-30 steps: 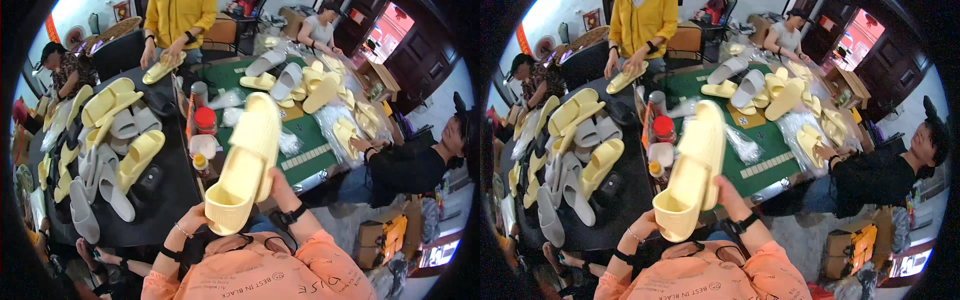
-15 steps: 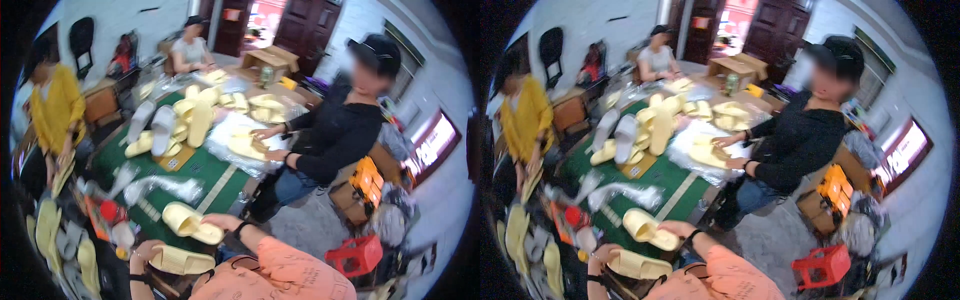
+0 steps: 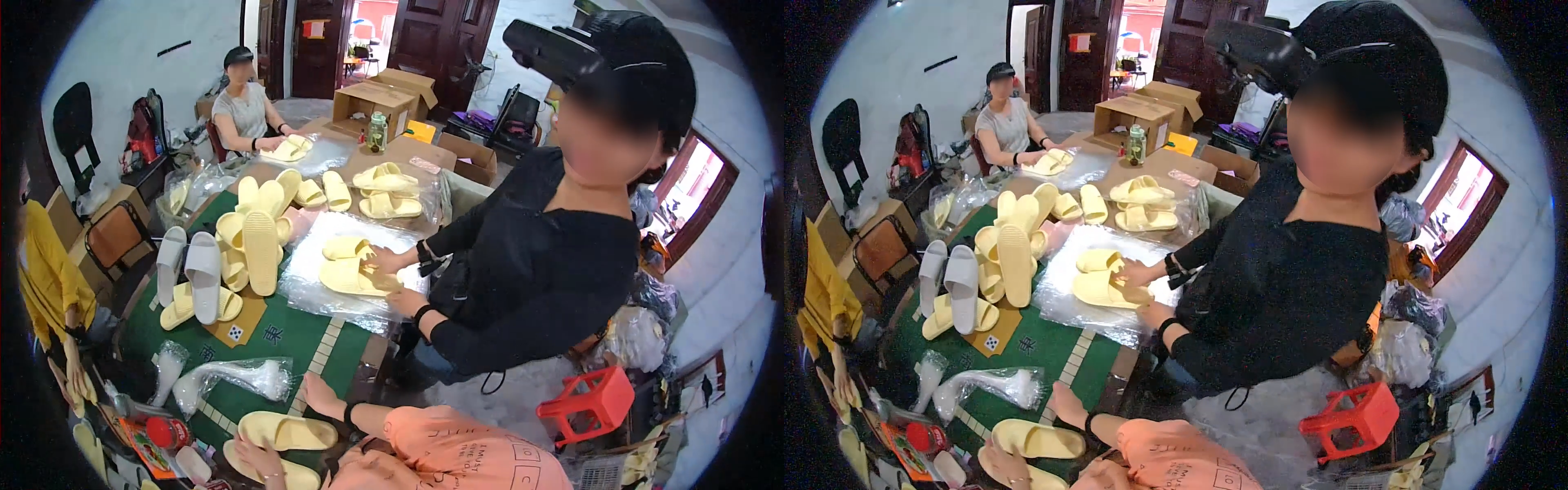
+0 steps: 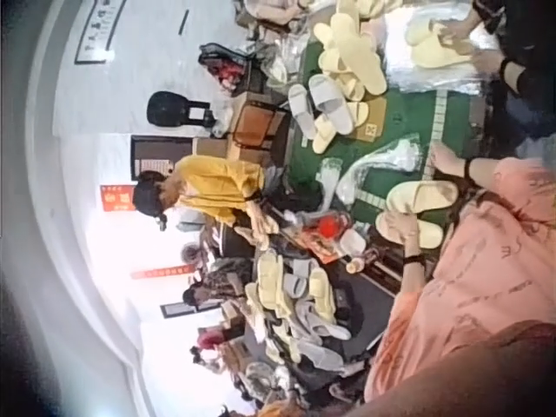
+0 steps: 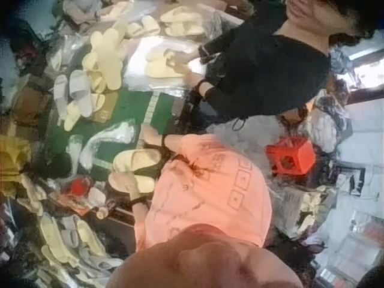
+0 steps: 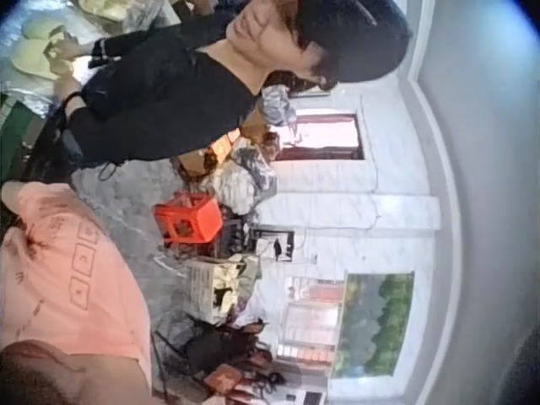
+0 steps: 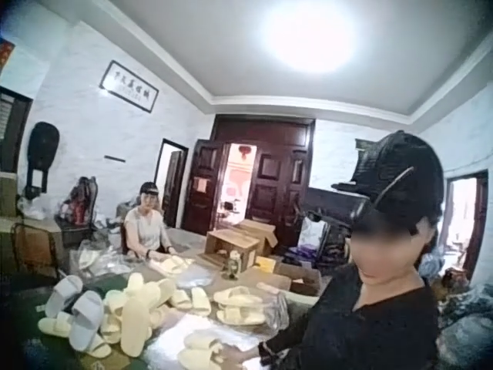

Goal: The recorder is performing assembly and trimming tasks on EVA foam slides/sandals as part of a manufacturing workflow.

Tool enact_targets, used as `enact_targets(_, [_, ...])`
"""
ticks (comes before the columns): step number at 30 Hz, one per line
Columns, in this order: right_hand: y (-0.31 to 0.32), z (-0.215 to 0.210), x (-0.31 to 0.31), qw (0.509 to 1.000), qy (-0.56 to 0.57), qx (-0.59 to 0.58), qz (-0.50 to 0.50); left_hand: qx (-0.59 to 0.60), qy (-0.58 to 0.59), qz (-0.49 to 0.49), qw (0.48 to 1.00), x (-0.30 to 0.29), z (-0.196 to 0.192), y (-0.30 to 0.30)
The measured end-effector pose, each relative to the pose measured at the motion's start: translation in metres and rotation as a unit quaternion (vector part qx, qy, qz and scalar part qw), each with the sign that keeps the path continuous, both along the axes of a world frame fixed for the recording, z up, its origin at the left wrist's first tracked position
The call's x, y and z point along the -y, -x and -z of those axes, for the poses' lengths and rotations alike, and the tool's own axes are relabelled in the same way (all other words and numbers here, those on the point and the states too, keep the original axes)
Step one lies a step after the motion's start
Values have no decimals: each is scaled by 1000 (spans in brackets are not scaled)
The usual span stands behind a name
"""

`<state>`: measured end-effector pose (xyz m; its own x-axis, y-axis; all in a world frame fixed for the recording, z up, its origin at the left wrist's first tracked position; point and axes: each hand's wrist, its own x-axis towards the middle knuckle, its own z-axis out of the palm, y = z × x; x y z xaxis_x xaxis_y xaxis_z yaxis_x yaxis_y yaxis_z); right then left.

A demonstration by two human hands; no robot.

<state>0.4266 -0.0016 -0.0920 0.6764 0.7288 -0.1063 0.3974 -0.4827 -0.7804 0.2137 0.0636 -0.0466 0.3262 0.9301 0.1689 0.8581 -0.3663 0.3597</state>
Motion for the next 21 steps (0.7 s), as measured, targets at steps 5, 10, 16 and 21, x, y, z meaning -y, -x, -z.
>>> enact_targets(5, [-16,26,-18,990,-26,-121,-65,-111,135,132,976,53,-43,-47])
enact_targets(10, [-15,6,-26,991,-23,-133,1,-148,107,189,965,39,-24,-40])
enact_targets(16, [-21,49,-39,991,-30,-59,-114,-99,100,178,974,30,-28,-45])
enact_targets(21, [-12,42,-52,993,-57,-73,-75,72,35,202,976,11,-11,-59])
